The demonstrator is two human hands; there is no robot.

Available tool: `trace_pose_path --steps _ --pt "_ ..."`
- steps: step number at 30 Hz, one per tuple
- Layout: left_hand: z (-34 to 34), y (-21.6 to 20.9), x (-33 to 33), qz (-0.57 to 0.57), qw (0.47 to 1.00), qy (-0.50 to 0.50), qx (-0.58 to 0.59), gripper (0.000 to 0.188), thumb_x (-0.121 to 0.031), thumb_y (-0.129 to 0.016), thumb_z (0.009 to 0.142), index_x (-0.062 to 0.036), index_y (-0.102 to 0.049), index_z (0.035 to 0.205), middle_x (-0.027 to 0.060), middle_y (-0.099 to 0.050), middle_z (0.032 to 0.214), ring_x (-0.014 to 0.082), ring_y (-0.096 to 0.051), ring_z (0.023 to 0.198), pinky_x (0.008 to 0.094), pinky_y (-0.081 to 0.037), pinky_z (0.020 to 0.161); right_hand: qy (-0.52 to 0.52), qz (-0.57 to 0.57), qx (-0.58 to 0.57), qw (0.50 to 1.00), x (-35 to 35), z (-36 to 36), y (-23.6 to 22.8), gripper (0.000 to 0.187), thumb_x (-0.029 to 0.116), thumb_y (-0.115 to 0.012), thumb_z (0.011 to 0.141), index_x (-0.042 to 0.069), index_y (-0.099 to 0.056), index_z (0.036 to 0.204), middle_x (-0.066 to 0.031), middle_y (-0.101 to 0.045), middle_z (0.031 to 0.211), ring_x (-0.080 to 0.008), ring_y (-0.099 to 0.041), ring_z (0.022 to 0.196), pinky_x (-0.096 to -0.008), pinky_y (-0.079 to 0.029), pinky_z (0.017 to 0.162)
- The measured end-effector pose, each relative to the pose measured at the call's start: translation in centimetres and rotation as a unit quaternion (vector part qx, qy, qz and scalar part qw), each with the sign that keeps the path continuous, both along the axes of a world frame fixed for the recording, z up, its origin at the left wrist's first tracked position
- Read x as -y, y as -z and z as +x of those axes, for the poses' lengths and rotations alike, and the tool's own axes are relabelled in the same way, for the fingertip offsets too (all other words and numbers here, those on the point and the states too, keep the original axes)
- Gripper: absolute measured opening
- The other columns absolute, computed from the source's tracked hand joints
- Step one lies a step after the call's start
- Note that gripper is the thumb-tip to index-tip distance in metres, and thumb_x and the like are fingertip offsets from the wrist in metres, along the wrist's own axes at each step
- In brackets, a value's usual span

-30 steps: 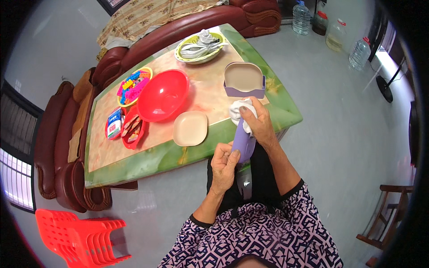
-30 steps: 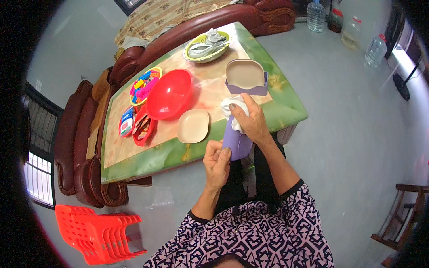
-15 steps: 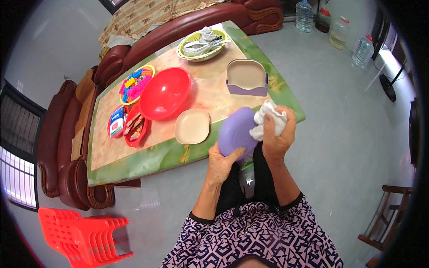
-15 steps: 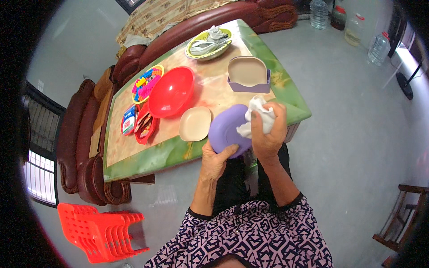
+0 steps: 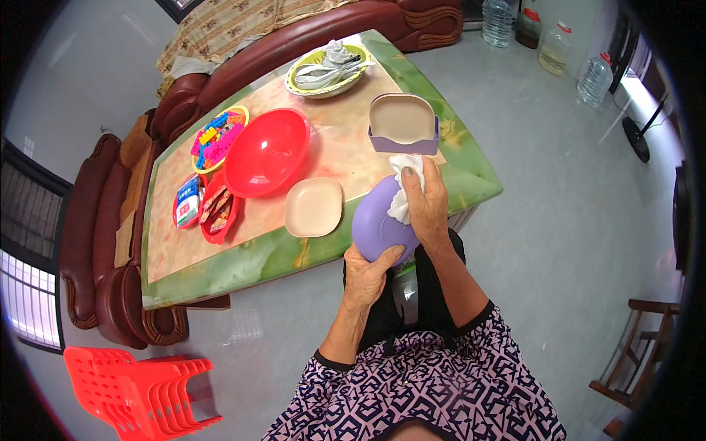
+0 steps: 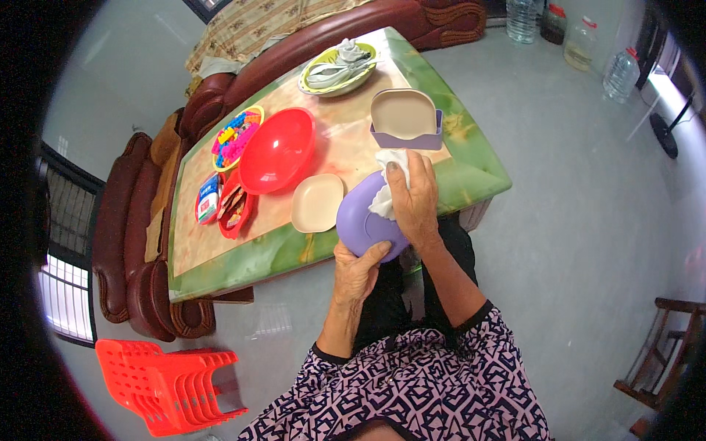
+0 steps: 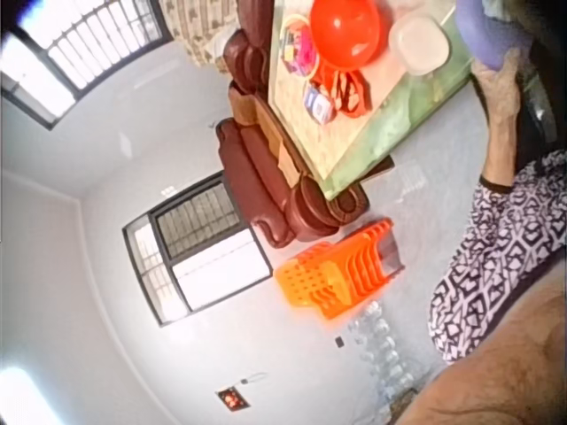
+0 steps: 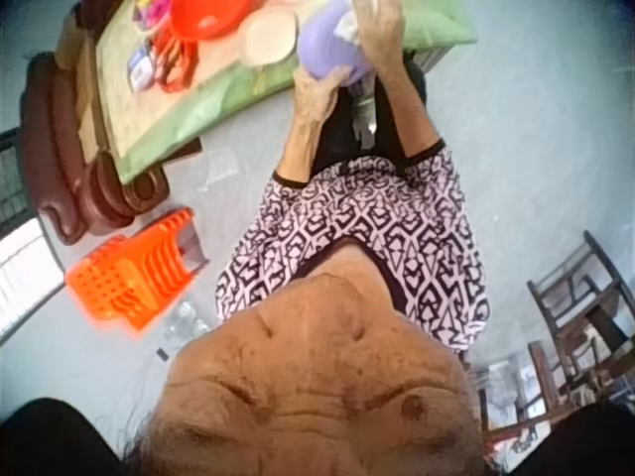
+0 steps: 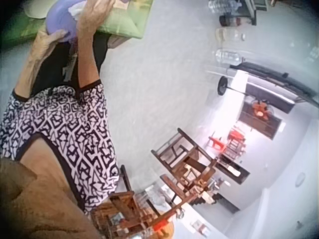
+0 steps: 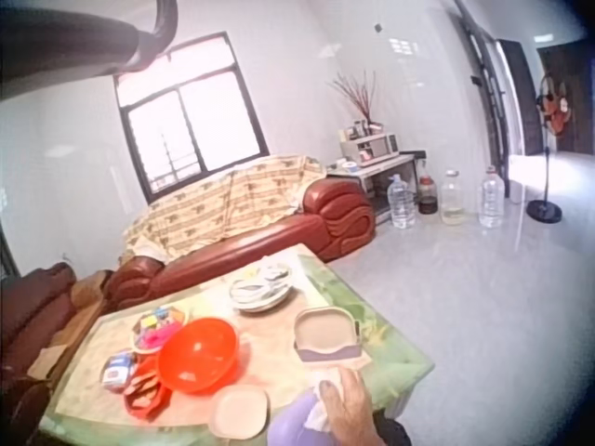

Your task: The person wipes the interior and exterior surfaces of several plastic containers and lids using a white cloth. The person handles a purple container, a beige container, and a purple lid, wiping them individually and placing them back on the table.

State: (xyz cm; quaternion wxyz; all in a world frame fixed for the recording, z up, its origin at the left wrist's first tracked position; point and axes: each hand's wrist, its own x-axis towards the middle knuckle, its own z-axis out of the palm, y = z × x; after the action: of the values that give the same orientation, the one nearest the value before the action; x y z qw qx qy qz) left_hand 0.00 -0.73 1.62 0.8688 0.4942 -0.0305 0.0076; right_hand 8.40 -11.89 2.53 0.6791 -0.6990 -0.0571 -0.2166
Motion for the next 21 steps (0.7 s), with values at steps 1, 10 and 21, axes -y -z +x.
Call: trace_pose_path --steps 1,10,21 --pt "0.0 0.2 -0.1 -0.018 1.0 -0.001 -0.007 0.045 0.008 -0.067 0.077 -0.0003 -0.054 0.119 0.009 -0.062 0.11 0.0167 -0.06 0.099 0.0329 -0.049 0.089 0.001 0.032 -0.025 0.999 -0.2 0.2 -0.2 0.037 0.019 -0.06 0.081 0.005 -0.055 0.114 -0.0156 -0.05 0.119 -0.0382 -0.045 0.11 -0.0481 -0.032 0.096" --pt "-0.4 2.0 -2.6 -0.14 0.99 0.001 -0.025 0.056 -0.001 -0.069 0.081 -0.0105 -0.044 0.13 0.0024 -0.049 0.127 0.0162 -0.05 0.116 0.0315 -0.049 0.093 -0.117 -0.304 0.27 0.906 -2.5 -6.2 -1.9 0.036 0.02 -0.062 0.075 0.01 -0.061 0.11 -0.0115 -0.05 0.127 -0.03 -0.044 0.118 -0.0467 -0.029 0.099" --pt "-0.4 1.8 -1.8 -0.055 0.997 -0.019 -0.044 0.044 0.008 -0.069 0.074 -0.0018 -0.055 0.115 0.0077 -0.062 0.106 0.0172 -0.062 0.094 0.0314 -0.054 0.082 -0.016 -0.361 0.217 0.907 -1.9 -2.3 -3.6 0.02 0.02 -0.061 0.075 0.011 -0.063 0.092 -0.0047 -0.058 0.1 -0.0254 -0.054 0.099 -0.0432 -0.036 0.088"
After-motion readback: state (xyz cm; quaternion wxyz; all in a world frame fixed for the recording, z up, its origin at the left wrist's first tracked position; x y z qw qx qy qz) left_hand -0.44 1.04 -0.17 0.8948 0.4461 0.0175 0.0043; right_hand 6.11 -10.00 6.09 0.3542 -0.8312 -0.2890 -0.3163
